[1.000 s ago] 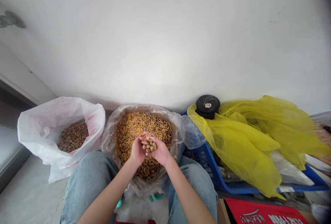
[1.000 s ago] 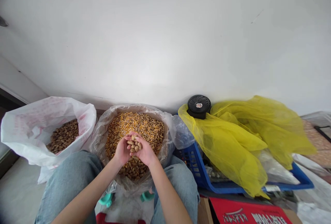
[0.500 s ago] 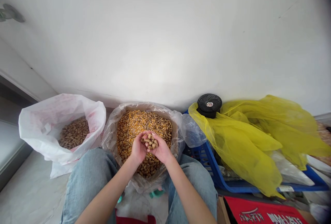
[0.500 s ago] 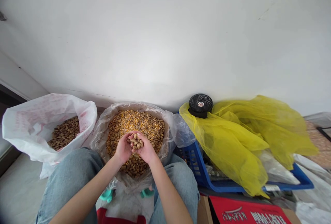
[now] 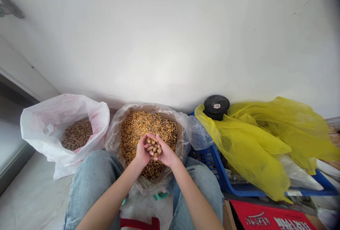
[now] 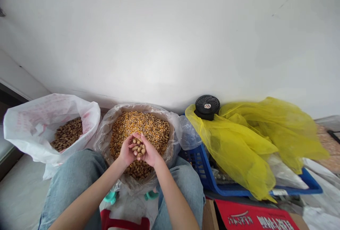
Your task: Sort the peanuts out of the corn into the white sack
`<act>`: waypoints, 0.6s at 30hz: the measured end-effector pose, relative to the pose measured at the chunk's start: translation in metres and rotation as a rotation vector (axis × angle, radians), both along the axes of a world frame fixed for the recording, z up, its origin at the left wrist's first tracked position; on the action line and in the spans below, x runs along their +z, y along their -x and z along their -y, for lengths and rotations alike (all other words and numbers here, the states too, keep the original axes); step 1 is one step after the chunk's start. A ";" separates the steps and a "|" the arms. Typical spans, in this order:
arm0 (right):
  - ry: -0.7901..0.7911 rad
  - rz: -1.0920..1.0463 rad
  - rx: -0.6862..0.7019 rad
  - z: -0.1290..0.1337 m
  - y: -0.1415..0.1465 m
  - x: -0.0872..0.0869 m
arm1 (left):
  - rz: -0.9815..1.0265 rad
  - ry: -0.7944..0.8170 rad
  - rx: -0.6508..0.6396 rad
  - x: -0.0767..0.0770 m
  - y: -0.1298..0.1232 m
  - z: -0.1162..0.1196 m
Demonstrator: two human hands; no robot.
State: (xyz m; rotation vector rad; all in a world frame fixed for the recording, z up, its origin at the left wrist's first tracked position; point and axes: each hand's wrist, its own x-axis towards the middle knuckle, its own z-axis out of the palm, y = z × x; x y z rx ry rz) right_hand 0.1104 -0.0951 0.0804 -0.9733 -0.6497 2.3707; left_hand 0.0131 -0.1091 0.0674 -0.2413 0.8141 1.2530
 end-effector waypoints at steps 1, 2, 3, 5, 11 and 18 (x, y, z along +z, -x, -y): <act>0.006 0.000 0.010 0.000 0.000 0.000 | 0.016 -0.002 -0.003 -0.001 0.000 0.000; 0.009 -0.004 0.020 0.000 -0.001 0.000 | 0.027 -0.004 -0.001 -0.002 0.000 0.000; 0.011 -0.010 0.026 -0.001 -0.002 0.001 | 0.035 -0.007 0.006 -0.003 0.000 -0.001; 0.008 -0.022 0.037 -0.001 -0.003 0.001 | 0.042 -0.013 0.022 -0.004 0.000 -0.001; -0.003 -0.051 0.059 -0.003 -0.005 0.001 | 0.056 -0.038 0.004 -0.002 0.000 0.000; -0.032 -0.067 -0.003 -0.002 -0.003 0.000 | 0.066 -0.019 -0.018 0.003 -0.001 0.000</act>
